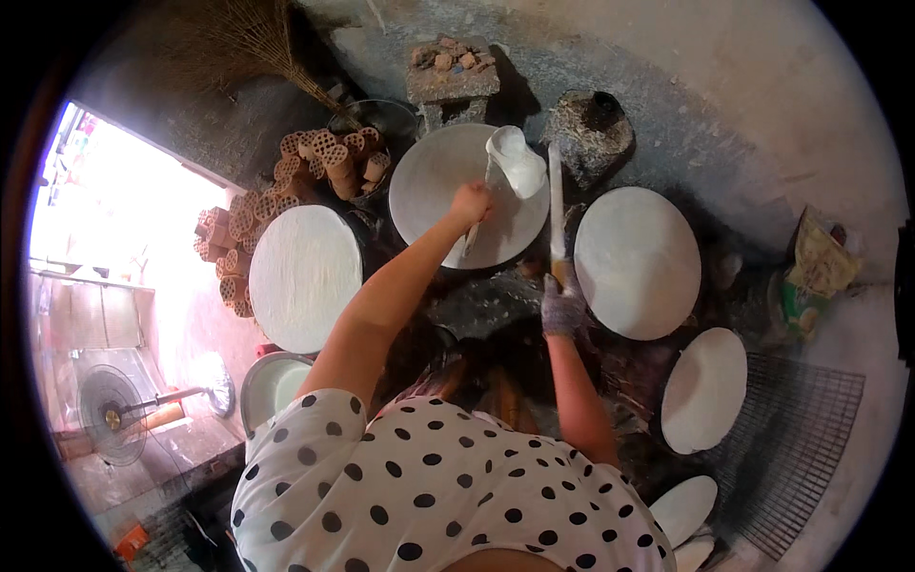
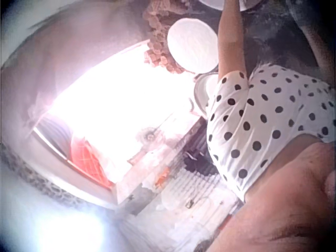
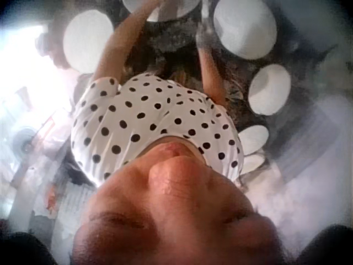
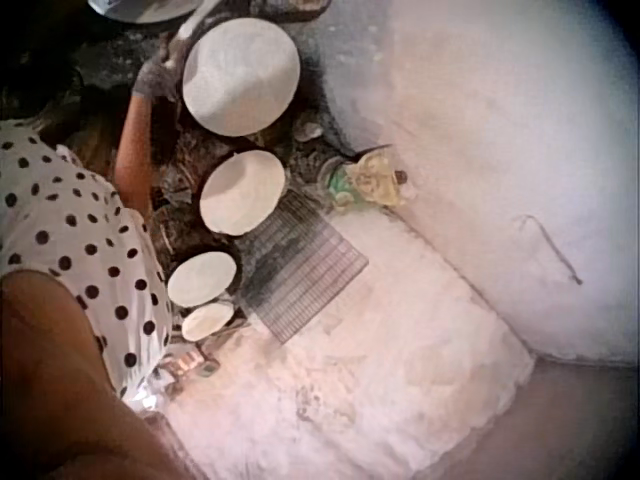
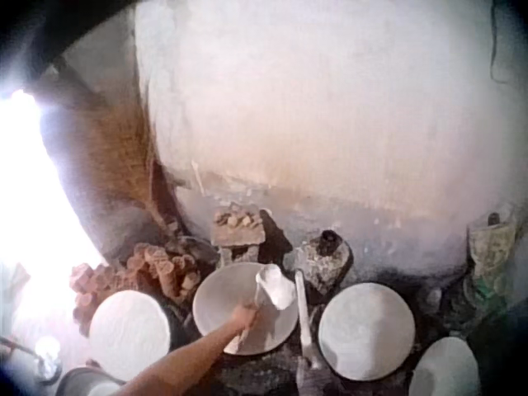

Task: The person pours white liquid onto heated cloth steamers, spreads it using a ladle, and then removes the resulting rice paper sheets with a long wooden stick.

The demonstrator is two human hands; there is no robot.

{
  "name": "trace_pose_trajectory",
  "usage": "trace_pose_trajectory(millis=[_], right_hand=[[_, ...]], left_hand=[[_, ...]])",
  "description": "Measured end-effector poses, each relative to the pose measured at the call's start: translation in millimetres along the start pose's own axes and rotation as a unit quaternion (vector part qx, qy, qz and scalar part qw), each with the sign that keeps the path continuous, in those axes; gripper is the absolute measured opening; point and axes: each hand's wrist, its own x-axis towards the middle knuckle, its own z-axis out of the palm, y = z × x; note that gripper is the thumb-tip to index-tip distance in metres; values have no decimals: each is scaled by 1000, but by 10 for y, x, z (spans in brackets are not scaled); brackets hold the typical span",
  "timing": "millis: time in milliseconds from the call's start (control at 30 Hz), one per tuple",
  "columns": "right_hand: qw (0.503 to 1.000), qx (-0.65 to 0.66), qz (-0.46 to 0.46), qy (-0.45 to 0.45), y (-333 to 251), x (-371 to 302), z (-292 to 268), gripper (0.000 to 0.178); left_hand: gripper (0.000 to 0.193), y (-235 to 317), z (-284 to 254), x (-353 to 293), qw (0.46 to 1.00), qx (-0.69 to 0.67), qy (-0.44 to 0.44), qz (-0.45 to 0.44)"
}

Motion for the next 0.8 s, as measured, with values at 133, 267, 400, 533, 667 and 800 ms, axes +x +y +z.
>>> trace_pose_trajectory(millis=[133, 267, 400, 533, 667, 800], right_hand=[[977, 74, 178, -86, -625, 293, 614, 47], [981, 166, 101, 20, -422, 99, 652, 42], [992, 87, 86, -4, -547, 174, 870, 42], [957, 147, 183, -168, -578, 627, 792, 39], [985, 135, 103, 22, -347, 372, 700, 38], [974, -78, 195, -83, -1014, 505, 894, 38]], left_hand=[[28, 98, -339, 27, 880, 419, 136, 176], [33, 442, -751, -362, 889, 393, 178, 154], [41, 439, -1169, -739, 880, 280, 306, 230], [43, 689, -1356, -1269, 926, 151, 260, 230], [40, 499, -1460, -1665, 885, 170, 235, 365], [38, -43, -1731, -1633, 997, -36, 65, 16]])
